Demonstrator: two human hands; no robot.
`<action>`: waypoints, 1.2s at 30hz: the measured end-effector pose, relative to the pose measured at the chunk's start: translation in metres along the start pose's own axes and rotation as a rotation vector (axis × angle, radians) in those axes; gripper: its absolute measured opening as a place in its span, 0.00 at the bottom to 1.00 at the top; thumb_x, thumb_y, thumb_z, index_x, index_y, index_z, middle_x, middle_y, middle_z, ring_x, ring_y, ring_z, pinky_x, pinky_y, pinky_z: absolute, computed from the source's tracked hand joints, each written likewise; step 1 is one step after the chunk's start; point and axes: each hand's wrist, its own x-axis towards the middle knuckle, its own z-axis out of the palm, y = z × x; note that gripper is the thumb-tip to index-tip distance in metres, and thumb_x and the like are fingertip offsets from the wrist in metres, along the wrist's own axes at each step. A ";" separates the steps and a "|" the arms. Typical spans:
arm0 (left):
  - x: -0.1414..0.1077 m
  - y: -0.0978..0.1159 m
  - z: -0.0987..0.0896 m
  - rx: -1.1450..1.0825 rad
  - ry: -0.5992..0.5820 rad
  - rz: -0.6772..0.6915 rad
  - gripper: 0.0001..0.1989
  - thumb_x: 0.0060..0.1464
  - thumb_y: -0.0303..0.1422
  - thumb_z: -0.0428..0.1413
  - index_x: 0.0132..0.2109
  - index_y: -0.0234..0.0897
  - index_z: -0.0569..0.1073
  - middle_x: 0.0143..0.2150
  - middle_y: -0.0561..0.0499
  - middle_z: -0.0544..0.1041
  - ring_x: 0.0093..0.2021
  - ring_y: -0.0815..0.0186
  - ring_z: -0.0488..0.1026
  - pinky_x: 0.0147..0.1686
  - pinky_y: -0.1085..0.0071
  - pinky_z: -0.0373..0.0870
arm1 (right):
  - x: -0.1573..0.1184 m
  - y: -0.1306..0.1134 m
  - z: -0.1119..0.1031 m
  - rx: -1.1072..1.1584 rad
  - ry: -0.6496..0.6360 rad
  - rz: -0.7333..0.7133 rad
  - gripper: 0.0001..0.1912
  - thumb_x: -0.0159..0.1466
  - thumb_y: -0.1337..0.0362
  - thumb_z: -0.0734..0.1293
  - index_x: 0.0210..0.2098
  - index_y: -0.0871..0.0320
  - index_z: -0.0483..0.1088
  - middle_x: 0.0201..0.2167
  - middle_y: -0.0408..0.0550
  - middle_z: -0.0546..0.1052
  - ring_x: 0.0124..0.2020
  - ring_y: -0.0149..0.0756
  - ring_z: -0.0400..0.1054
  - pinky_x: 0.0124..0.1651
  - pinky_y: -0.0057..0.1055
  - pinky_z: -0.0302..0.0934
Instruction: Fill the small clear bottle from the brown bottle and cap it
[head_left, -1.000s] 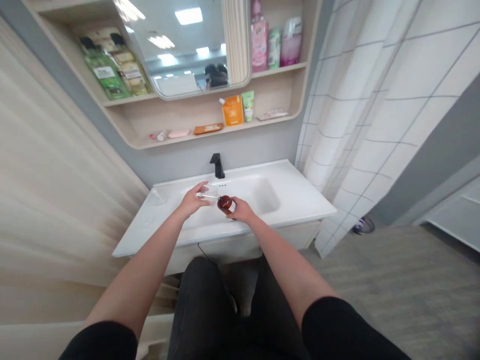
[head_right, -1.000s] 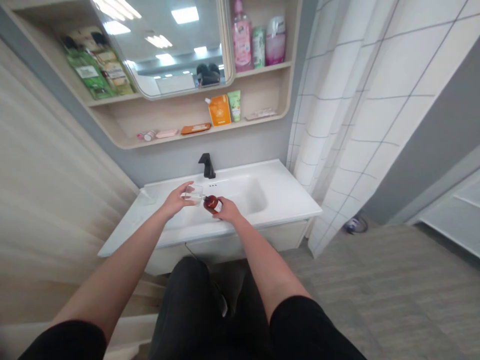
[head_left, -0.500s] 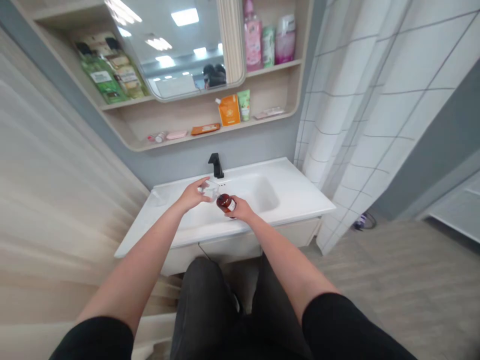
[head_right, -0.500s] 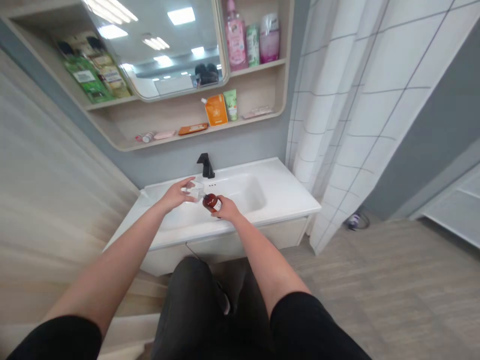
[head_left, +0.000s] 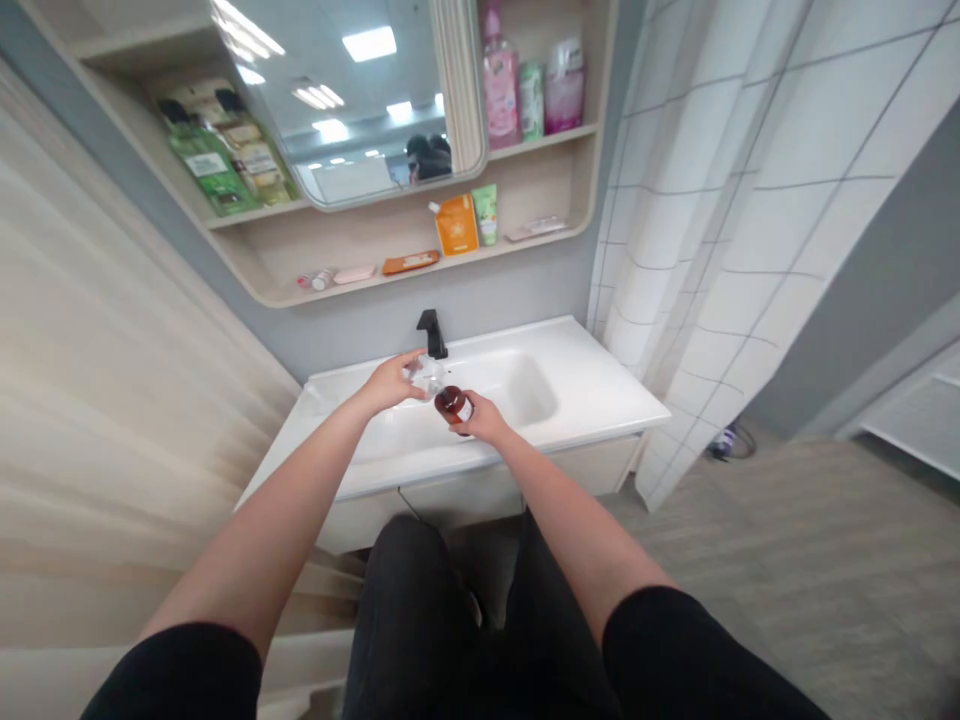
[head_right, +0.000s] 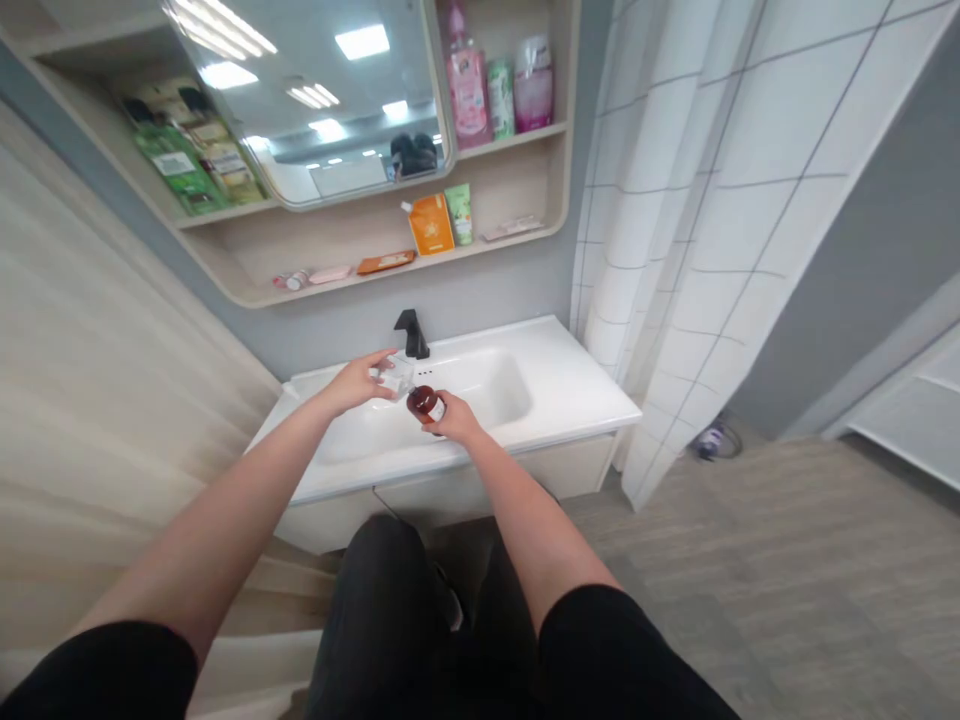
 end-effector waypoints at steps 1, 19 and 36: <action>0.001 0.002 0.000 0.006 0.000 0.003 0.56 0.32 0.37 0.77 0.72 0.39 0.74 0.55 0.45 0.82 0.50 0.54 0.79 0.57 0.57 0.75 | 0.000 0.000 0.000 0.004 0.003 -0.001 0.34 0.47 0.55 0.82 0.52 0.55 0.78 0.37 0.43 0.81 0.37 0.41 0.71 0.43 0.33 0.63; 0.021 0.032 -0.008 0.184 -0.093 0.013 0.56 0.32 0.36 0.76 0.73 0.41 0.73 0.59 0.44 0.83 0.58 0.48 0.80 0.64 0.55 0.72 | 0.001 0.001 0.000 0.061 0.035 0.000 0.36 0.47 0.52 0.82 0.53 0.54 0.77 0.39 0.42 0.81 0.35 0.38 0.69 0.41 0.32 0.62; 0.039 0.057 -0.009 0.298 -0.141 0.073 0.53 0.28 0.33 0.78 0.67 0.44 0.79 0.51 0.48 0.85 0.51 0.47 0.82 0.57 0.58 0.76 | 0.002 0.001 -0.002 0.080 0.058 0.000 0.38 0.47 0.50 0.82 0.55 0.55 0.77 0.41 0.44 0.82 0.38 0.41 0.70 0.44 0.34 0.64</action>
